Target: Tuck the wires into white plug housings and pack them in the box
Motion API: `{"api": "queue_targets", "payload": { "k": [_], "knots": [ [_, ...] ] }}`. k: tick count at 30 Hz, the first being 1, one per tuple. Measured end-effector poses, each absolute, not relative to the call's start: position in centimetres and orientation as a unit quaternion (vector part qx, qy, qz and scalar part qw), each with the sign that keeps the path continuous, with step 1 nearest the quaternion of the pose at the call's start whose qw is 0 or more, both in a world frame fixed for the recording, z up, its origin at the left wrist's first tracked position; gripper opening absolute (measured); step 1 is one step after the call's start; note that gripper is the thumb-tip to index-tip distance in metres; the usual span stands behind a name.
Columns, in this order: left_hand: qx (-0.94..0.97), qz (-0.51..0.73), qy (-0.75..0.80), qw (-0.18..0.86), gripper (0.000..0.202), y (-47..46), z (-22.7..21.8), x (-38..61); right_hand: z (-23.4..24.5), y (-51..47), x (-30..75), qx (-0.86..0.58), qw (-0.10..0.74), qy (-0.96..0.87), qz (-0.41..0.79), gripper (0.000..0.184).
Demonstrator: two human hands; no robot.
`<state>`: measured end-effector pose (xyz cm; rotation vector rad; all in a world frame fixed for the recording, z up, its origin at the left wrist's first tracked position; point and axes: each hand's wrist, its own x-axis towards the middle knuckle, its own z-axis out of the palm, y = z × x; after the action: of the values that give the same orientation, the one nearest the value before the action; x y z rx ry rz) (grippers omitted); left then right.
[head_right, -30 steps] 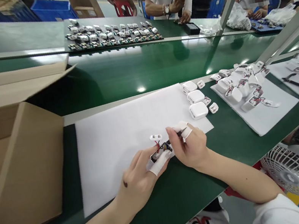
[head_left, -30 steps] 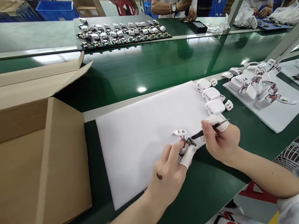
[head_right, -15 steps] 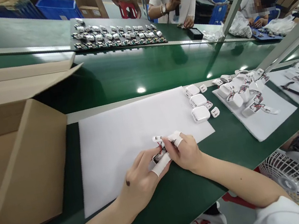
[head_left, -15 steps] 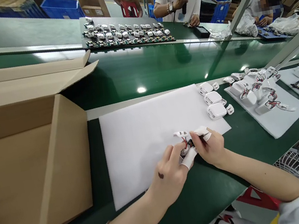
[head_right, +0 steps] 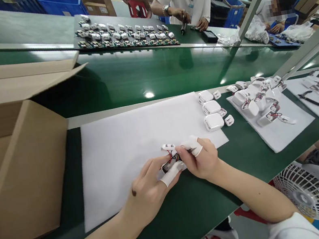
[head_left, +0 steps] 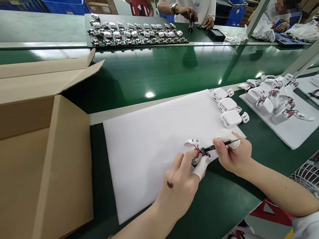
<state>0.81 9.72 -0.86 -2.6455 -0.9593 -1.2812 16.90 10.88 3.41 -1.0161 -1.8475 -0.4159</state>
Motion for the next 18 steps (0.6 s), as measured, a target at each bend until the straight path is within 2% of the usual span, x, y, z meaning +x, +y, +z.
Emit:
{"api": "queue_targets", "payload": {
  "k": [6,14,18],
  "knots": [
    [-0.858,-0.404,-0.314,0.037,0.014,9.8,-0.8,0.7,2.5,10.4,16.6,-0.45,0.504,-0.728,-0.113,0.024],
    [-0.844,-0.454,-0.281,0.055,0.021,9.6,-0.8,1.0,1.4,10.7,16.2,-0.495,0.487,-0.712,-0.101,0.029],
    [-0.846,-0.442,-0.295,0.039,0.013,9.4,-0.4,1.0,1.4,10.6,16.4,-0.469,0.485,-0.73,-0.106,0.026]
  ]
}}
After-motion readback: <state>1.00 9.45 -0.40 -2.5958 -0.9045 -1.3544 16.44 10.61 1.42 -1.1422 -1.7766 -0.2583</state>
